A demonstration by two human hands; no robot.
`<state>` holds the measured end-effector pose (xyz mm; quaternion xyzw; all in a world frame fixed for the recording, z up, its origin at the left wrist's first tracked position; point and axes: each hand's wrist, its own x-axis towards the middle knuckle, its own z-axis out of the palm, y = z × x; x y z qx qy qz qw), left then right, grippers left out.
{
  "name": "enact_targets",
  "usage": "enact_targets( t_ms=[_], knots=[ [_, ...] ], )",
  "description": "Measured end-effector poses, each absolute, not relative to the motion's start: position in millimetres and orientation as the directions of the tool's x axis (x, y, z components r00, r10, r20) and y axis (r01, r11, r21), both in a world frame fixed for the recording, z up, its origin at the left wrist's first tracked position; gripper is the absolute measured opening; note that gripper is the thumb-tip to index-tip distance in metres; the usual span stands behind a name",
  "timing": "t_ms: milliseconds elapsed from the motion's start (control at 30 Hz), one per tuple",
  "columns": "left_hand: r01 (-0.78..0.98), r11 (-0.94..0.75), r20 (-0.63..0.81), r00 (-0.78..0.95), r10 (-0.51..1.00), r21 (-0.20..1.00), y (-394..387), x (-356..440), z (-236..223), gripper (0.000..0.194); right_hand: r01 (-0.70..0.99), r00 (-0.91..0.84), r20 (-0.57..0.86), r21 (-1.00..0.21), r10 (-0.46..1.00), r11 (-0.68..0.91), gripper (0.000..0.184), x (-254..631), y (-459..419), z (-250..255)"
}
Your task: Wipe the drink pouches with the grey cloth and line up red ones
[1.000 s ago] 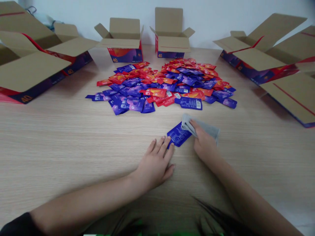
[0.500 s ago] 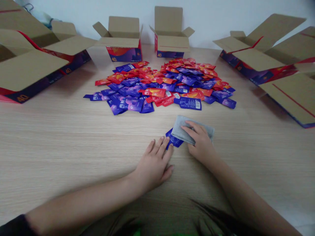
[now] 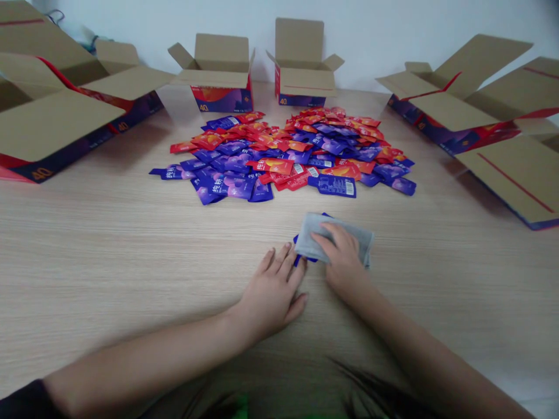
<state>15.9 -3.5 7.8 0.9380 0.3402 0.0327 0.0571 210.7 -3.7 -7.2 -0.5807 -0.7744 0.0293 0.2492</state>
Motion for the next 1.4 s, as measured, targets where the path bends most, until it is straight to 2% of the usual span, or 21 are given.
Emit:
enact_targets(
  t_ms=[67, 133, 233, 300, 467, 500, 633, 667, 767, 833, 967, 1000, 1167, 1200, 1333, 1400],
  knots=[
    [0.636, -0.760, -0.005, 0.768, 0.641, 0.136, -3.6, 15.8, 7.8, 0.054, 0.844, -0.320, 0.297, -0.341, 0.900, 0.413, 0.059, 206.6, -6.2, -8.1],
    [0.638, -0.757, -0.013, 0.766, 0.643, 0.143, -3.6, 15.9, 8.6, 0.054, 0.819, -0.345, 0.257, -0.387, 0.903, 0.423, 0.064, 208.8, -4.1, -8.2],
    [0.638, -0.757, 0.009, 0.763, 0.646, 0.142, -3.4, 16.2, 10.1, 0.060, 0.856, -0.168, 0.279, -0.435, 0.946, 0.280, 0.066, 222.0, 4.3, -8.5],
    [0.640, -0.756, 0.019, 0.762, 0.647, 0.137, -3.5, 16.3, 10.7, 0.060, 0.872, -0.115, 0.304, -0.424, 0.946, 0.243, 0.066, 226.4, 5.8, -9.2],
    [0.646, -0.749, -0.006, 0.758, 0.653, 0.148, -3.9, 16.2, 10.3, 0.050, 0.780, -0.421, 0.253, -0.389, 0.871, 0.490, 0.070, 213.6, -3.2, -7.8],
    [0.645, -0.750, -0.005, 0.759, 0.651, 0.149, -3.8, 16.2, 10.3, 0.050, 0.783, -0.410, 0.250, -0.396, 0.877, 0.479, 0.071, 213.6, -2.6, -7.2],
    [0.640, -0.755, 0.006, 0.762, 0.648, 0.145, -3.3, 16.4, 11.0, 0.061, 0.884, -0.154, 0.305, -0.383, 0.940, 0.269, 0.069, 223.5, 1.8, -8.5],
    [0.642, -0.753, 0.003, 0.761, 0.649, 0.144, -3.3, 16.5, 11.1, 0.061, 0.890, -0.159, 0.314, -0.365, 0.936, 0.274, 0.068, 224.4, 0.2, -9.9],
    [0.650, -0.746, -0.004, 0.754, 0.656, 0.144, -3.7, 16.2, 10.8, 0.055, 0.829, -0.383, 0.281, -0.315, 0.880, 0.461, 0.071, 221.1, -9.2, -13.5],
    [0.650, -0.747, 0.003, 0.754, 0.657, 0.144, -3.8, 16.0, 10.3, 0.053, 0.802, -0.439, 0.264, -0.316, 0.859, 0.507, 0.073, 221.2, -11.2, -13.9],
    [0.639, -0.756, 0.015, 0.762, 0.647, 0.141, -3.5, 15.8, 9.4, 0.060, 0.905, -0.160, 0.303, -0.334, 0.939, 0.262, 0.072, 233.2, -2.7, -12.9],
    [0.640, -0.756, 0.016, 0.762, 0.648, 0.139, -3.4, 15.8, 9.2, 0.060, 0.914, -0.137, 0.311, -0.326, 0.941, 0.241, 0.071, 235.0, -1.8, -13.2],
    [0.649, -0.748, 0.003, 0.755, 0.656, 0.139, -3.2, 16.0, 9.3, 0.055, 0.825, -0.399, 0.267, -0.313, 0.877, 0.470, 0.072, 229.6, -5.5, -13.1],
    [0.648, -0.748, 0.001, 0.756, 0.654, 0.142, -3.2, 16.1, 9.6, 0.055, 0.824, -0.388, 0.264, -0.330, 0.883, 0.461, 0.072, 229.8, -3.8, -12.0],
    [0.646, -0.749, 0.002, 0.757, 0.653, 0.150, -3.2, 16.1, 9.7, 0.059, 0.883, -0.163, 0.292, -0.382, 0.942, 0.271, 0.070, 234.5, 4.1, -7.8],
    [0.649, -0.745, -0.001, 0.754, 0.657, 0.151, -3.2, 16.0, 9.4, 0.057, 0.883, -0.186, 0.303, -0.365, 0.935, 0.295, 0.070, 230.8, 0.4, -7.8]
  ],
)
